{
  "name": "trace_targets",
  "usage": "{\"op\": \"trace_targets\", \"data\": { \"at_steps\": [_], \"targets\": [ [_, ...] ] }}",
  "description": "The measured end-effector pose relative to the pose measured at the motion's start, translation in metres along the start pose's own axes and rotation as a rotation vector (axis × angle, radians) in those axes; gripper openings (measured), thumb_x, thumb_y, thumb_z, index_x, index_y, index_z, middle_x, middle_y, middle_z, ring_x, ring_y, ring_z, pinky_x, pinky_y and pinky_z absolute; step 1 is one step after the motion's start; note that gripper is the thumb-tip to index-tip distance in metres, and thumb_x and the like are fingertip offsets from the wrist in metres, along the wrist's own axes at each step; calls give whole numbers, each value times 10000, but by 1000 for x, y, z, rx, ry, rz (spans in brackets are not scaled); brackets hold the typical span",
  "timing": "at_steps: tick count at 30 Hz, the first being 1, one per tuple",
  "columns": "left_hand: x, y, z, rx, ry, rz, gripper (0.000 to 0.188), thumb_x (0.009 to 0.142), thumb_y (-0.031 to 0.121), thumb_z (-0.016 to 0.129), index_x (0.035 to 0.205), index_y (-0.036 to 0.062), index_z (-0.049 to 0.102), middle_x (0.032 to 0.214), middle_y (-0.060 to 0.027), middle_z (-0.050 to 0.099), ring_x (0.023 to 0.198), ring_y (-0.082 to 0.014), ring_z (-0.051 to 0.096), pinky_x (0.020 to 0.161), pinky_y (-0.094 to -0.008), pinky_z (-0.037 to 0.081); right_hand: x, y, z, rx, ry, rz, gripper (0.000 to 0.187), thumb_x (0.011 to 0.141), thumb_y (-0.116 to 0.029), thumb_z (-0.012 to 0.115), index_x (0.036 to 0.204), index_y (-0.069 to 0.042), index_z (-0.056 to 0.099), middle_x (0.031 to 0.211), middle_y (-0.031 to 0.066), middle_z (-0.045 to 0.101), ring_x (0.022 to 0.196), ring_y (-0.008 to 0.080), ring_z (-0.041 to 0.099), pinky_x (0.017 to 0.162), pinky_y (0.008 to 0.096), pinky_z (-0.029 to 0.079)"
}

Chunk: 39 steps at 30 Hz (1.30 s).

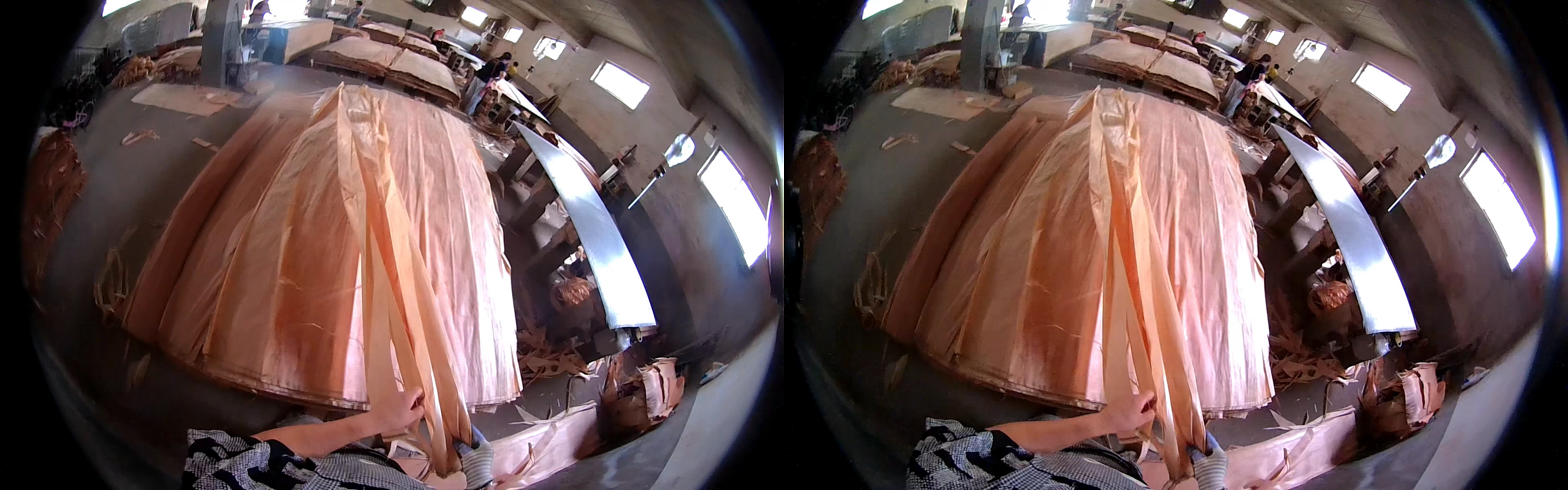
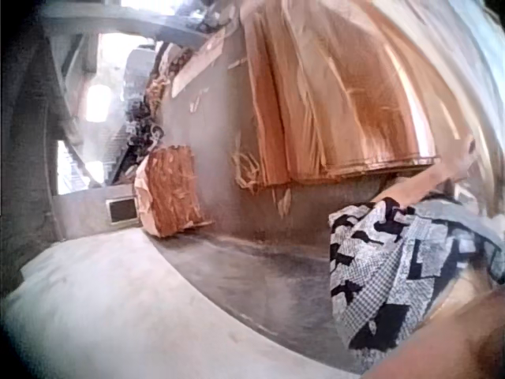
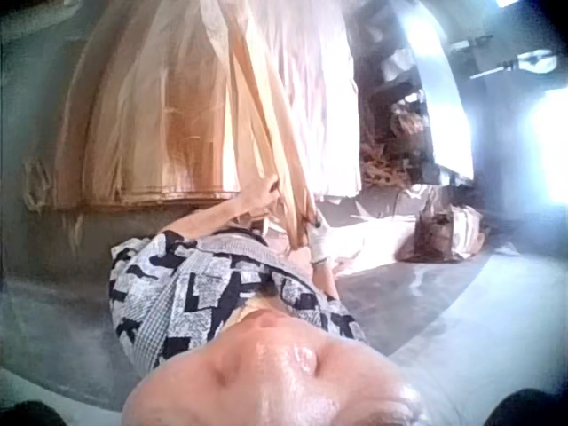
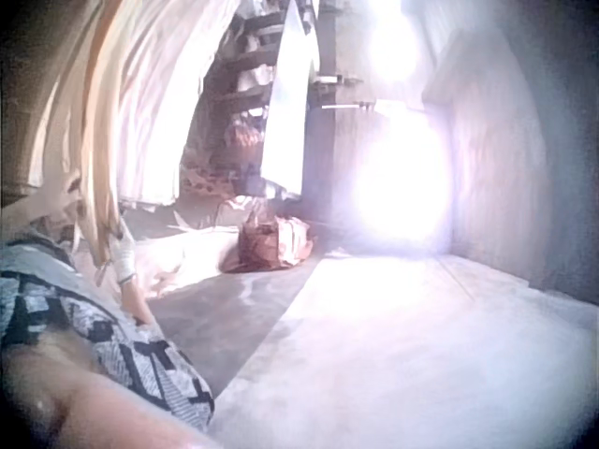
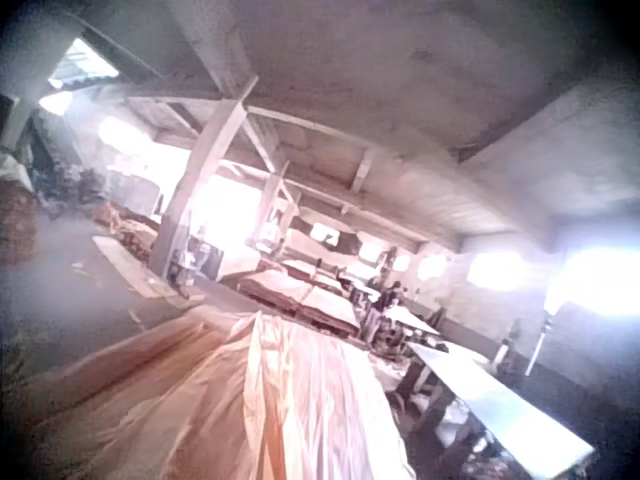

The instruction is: The person processes wood veneer sheets in a workshop. They begin by applying small pieces of tape to a large sheet, then move to a different station to peel and separate thin strips of veneer. Finally, they align several thin veneer strips on a metal surface and apply white adhesive tape across them to join them.

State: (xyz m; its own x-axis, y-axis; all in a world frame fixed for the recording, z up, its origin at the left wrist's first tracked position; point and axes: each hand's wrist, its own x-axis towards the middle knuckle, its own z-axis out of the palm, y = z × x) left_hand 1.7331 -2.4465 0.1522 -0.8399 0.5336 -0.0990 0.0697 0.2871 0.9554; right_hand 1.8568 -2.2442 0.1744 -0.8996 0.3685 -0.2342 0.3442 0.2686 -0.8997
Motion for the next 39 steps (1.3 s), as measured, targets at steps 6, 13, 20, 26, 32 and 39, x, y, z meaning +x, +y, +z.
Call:
{"op": "trace_targets", "data": {
  "at_steps": [6,13,20,26,32,39],
  "targets": [
    [27,4,124,60,-99,71,208,751,195,538,839,7,529,762,-170,590,748,-306,585,671,-384,453,-31,45,-93,-84,51,-176,400,720,41,545,1118,10,515,928,83,598,812,175,555,716,288,466],
    [60,72,233,-73,-214,187,239,754,146,512,939,-2,483,779,-181,576,755,-332,568,690,-387,441,-44,38,-218,-374,97,-159,318,719,-61,601,1030,-22,547,755,123,557,649,224,502,595,344,421],
    [124,129,308,-236,-319,278,387,763,66,499,1138,27,413,857,-168,576,811,-284,569,754,-352,434,-11,15,-305,-496,186,-19,411,723,-77,623,1123,-40,533,1007,146,600,895,267,572,772,336,456],
    [226,175,392,-281,-350,368,433,772,20,495,1186,26,370,907,-176,568,845,-281,570,771,-345,431,56,35,-415,-609,263,-155,367,743,-92,609,1105,-49,562,1007,122,613,873,220,588,786,310,457],
    [337,235,477,-377,-308,429,349,769,82,508,1105,33,426,867,-204,570,817,-353,554,742,-381,434,137,42,-536,-733,305,-250,449,725,-13,595,1168,-41,525,977,131,628,738,187,598,690,288,472],
    [450,288,554,-408,-374,494,353,744,101,553,1073,31,447,852,-177,563,794,-326,550,708,-362,437,216,40,-627,-345,445,-116,463,701,33,595,1156,-22,534,962,130,637,745,150,587,698,256,472]
  ]
}}
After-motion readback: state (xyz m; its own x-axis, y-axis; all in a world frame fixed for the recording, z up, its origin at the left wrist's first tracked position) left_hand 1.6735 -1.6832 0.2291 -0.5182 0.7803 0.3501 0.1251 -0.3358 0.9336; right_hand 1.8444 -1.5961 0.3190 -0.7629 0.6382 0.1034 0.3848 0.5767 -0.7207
